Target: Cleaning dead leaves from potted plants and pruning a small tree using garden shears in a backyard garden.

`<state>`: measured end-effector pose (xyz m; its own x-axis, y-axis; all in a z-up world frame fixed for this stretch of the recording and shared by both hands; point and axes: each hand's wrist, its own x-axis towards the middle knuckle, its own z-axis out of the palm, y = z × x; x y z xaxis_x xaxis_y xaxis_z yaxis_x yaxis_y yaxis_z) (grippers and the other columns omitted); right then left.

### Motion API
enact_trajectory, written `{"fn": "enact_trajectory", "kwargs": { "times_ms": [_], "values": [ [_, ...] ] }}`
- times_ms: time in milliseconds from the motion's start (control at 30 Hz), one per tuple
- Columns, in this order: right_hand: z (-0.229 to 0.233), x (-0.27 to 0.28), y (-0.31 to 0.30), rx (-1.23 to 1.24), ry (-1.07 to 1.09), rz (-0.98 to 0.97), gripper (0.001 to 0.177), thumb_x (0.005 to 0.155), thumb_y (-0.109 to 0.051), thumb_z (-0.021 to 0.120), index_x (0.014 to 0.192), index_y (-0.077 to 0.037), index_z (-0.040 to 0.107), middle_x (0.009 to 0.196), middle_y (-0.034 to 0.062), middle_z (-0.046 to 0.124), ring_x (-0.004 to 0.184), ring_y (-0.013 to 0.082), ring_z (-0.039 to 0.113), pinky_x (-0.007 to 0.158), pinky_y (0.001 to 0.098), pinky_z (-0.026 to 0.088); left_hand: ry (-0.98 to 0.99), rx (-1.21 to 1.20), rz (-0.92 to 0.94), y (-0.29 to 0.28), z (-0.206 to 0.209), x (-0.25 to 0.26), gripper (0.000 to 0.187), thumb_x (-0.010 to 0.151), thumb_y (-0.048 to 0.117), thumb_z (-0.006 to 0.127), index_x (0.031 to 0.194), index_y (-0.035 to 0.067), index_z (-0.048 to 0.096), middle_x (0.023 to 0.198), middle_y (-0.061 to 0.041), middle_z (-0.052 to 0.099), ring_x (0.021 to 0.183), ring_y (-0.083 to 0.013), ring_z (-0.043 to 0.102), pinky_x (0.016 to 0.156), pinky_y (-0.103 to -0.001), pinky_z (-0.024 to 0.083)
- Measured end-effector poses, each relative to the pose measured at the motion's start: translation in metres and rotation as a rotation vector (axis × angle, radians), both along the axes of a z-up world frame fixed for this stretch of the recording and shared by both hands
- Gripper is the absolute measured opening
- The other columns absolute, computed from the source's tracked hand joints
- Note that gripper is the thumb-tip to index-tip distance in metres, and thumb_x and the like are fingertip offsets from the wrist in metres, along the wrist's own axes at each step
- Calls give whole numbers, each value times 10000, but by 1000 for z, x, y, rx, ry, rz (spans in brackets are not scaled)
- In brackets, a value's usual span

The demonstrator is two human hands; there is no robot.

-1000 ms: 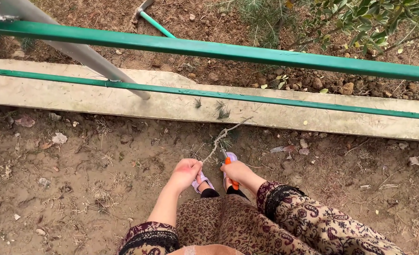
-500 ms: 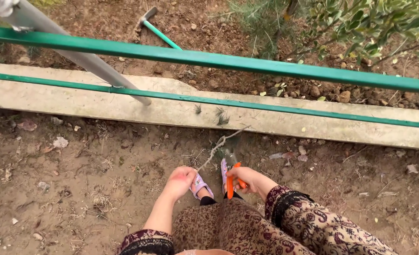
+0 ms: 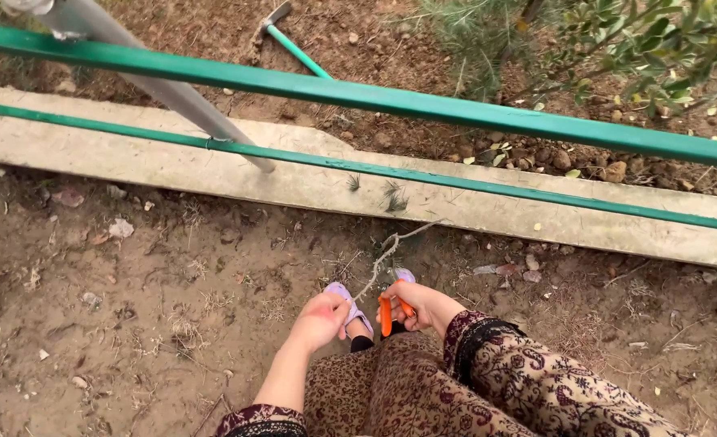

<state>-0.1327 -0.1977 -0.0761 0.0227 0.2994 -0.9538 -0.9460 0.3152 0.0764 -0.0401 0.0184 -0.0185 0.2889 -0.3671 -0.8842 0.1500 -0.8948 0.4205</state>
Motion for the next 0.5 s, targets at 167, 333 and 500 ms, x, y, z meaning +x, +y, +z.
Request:
{"fn": "enact_trajectory", "kwargs": {
  "times_ms": [167, 333, 500],
  "values": [
    [-34, -4, 2, 8, -3, 27, 454, 898, -374, 587, 1030, 45, 703, 874, 153, 708, 479, 12, 415, 402, 109, 199, 42, 49, 21, -4, 12, 1, 381, 962, 441, 462, 815, 225, 739, 615, 52, 734, 812, -108, 712, 809, -256, 530],
    [-49, -8, 1, -9, 1, 11, 475, 915, -384, 579, 1032, 63, 687, 892, 176, 718, 450, 4, 369, 393, 104, 175, 48, 67, 25, 0, -4, -2, 368, 951, 441, 465, 829, 243, 749, 615, 65, 728, 807, -100, 708, 796, -252, 526],
    [-48, -6, 1, -41, -2, -40, 451, 926, -379, 589, 1011, 62, 632, 858, 175, 709, 403, -12, 315, 376, 106, 149, 55, 32, 50, 0, 2, -5, 385, 957, 420, 455, 804, 230, 752, 612, 50, 726, 780, -110, 697, 788, -253, 528]
  ]
}}
